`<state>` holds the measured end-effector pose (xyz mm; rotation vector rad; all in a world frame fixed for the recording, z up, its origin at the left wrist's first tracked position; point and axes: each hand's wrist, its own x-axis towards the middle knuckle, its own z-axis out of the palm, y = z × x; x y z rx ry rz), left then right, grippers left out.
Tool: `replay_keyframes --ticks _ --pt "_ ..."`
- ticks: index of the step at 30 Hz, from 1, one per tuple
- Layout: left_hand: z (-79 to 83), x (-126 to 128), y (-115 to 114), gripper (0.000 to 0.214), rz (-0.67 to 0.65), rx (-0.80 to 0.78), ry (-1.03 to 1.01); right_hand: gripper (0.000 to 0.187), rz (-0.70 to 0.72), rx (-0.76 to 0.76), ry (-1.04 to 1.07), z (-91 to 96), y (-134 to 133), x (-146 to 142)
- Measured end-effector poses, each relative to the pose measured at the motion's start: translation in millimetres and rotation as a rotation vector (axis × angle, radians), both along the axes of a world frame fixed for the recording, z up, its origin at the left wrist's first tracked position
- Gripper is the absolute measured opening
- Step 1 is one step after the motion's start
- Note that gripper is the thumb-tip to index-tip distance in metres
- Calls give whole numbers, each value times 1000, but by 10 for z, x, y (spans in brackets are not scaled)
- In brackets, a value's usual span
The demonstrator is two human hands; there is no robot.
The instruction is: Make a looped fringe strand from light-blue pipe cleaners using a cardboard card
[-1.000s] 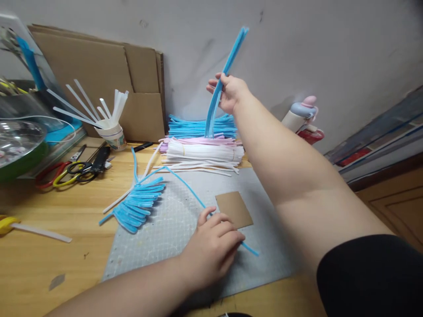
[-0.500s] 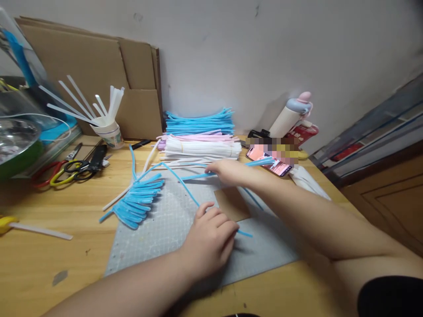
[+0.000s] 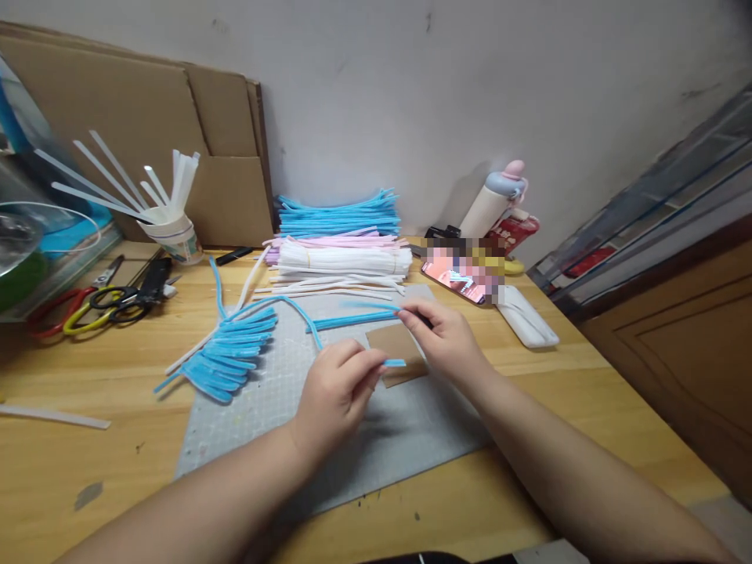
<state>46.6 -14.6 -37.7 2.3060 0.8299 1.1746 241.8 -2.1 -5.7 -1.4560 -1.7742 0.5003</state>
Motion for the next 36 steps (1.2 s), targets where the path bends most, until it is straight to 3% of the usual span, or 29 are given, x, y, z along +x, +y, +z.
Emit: replay_keyframes --ticks 3,6,8,12,16,20,29,36 --pt "26 12 1 11 18 -58 -116 20 8 -33 91 -19 -250 -21" --pt "18 29 1 10 31 -127 -185 28 133 -36 149 -83 -390 -43" --pt "1 33 4 10 52 -175 -226 27 200 -5 127 -124 -416 -50" --pt "-32 37 13 14 73 -234 -233 17 204 72 58 -170 -383 -39" --pt "-68 59 14 13 40 -363 -262 25 260 127 21 -190 -355 -2" --pt "-95 84 16 14 -2 -413 -293 30 252 116 -34 -213 -368 -7" --pt "-141 115 -1 7 35 -424 -228 7 145 23 153 -244 -445 -180" --pt "-149 118 -14 5 29 -478 -278 10 197 59 120 -216 -439 -160"
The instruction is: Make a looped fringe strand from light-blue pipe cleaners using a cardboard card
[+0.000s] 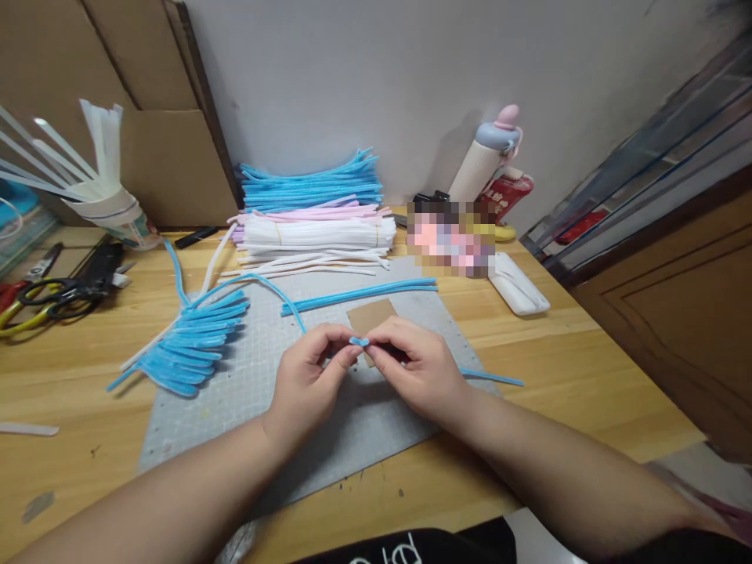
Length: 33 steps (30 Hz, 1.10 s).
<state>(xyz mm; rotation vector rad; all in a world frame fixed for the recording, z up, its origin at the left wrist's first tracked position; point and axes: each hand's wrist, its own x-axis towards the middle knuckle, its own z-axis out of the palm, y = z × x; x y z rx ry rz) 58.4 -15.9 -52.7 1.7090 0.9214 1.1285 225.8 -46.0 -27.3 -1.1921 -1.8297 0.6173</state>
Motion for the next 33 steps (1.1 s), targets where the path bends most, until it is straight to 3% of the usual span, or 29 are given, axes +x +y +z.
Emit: replay_keyframes --ticks 6,16,33 --pt "-6 -7 -3 5 3 33 7 14 46 10 47 21 -24 3" --pt "51 -15 -13 3 -23 211 142 17 20 -129 136 48 -1 3" --pt "34 -15 16 17 -39 335 18 20 -4 -160 183 32 7 4"
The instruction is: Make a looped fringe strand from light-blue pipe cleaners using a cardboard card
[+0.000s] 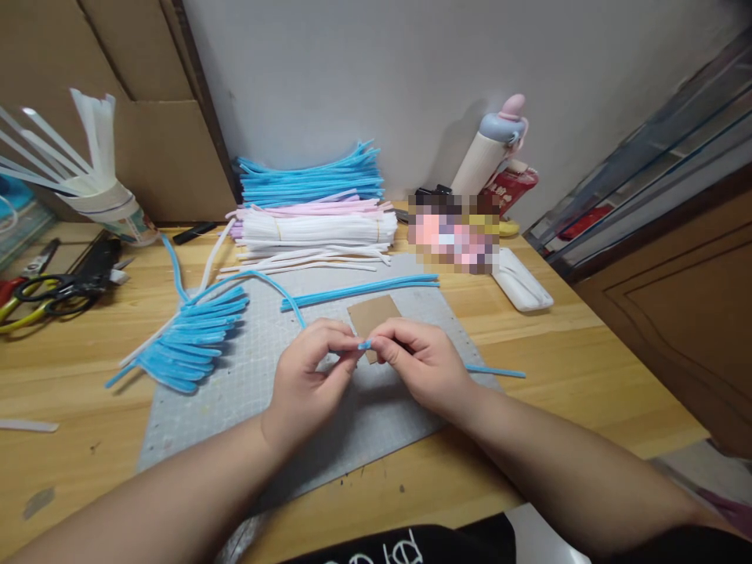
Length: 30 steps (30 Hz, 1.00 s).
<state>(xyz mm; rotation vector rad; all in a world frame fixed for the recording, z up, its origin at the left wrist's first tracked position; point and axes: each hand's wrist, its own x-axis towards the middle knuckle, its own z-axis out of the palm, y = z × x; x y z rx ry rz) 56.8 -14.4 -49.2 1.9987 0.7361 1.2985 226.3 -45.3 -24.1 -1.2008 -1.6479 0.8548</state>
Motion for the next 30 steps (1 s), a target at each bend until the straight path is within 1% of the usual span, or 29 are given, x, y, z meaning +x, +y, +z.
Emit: replay_keyframes --ticks 4,7,12,16,22,26,30 --pt "22 -11 -35 19 32 99 30 22 -43 -28 18 7 -37 -25" --pt "49 -13 -65 19 52 160 31 24 -62 -17 29 9 -70 -39" --pt "89 -27 -102 22 83 353 80 24 -73 -5 47 37 -97 -55" --pt "94 -35 -120 22 137 443 142 24 -75 -27 80 43 -115 -74" --pt "100 -44 -117 22 162 477 150 16 -14 -95 177 25 -113 -99" --pt "115 -41 -113 18 177 454 146 16 12 -156 221 41 -92 -100" --pt "124 -29 -113 18 167 400 137 15 0 -181 212 37 -91 -95"
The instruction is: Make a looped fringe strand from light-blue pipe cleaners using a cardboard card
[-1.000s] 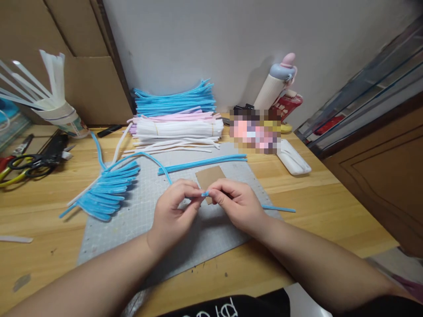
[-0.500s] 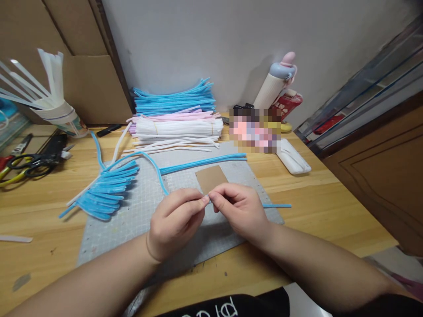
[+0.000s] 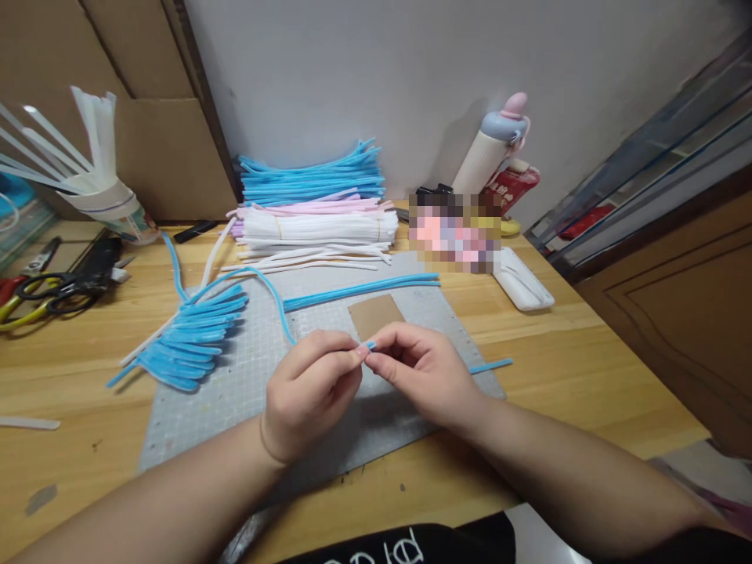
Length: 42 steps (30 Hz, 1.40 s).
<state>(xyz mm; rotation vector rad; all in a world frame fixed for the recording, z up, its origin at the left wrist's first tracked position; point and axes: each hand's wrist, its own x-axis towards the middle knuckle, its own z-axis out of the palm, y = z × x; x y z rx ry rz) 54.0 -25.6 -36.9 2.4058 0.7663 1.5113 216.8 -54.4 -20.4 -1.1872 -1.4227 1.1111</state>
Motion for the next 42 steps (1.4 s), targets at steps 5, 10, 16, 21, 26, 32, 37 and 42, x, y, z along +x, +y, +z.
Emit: replay_keyframes --ticks 5,10,16,21,26,32,37,42 --pt "-37 -4 38 35 -71 -58 55 10 -11 44 -116 8 8 40" --pt "-130 -12 98 42 -142 -14 262 10 24 -62 -204 45 53 130" --pt "-135 3 133 30 -93 -39 343 7 64 -276 -121 52 126 175" --pt "-93 -4 163 15 -65 -66 405 12 79 -345 -84 26 176 178" --pt "-96 -21 193 10 -81 -46 376 15 131 -380 -69 -7 224 233" --pt "-121 -18 202 5 -81 -55 361 16 180 -403 -104 5 234 277" --pt "-83 -14 182 9 -64 -27 381 16 258 -461 -42 29 231 289" --pt "-59 -24 179 7 -122 50 320 21 470 -687 163 0 266 356"
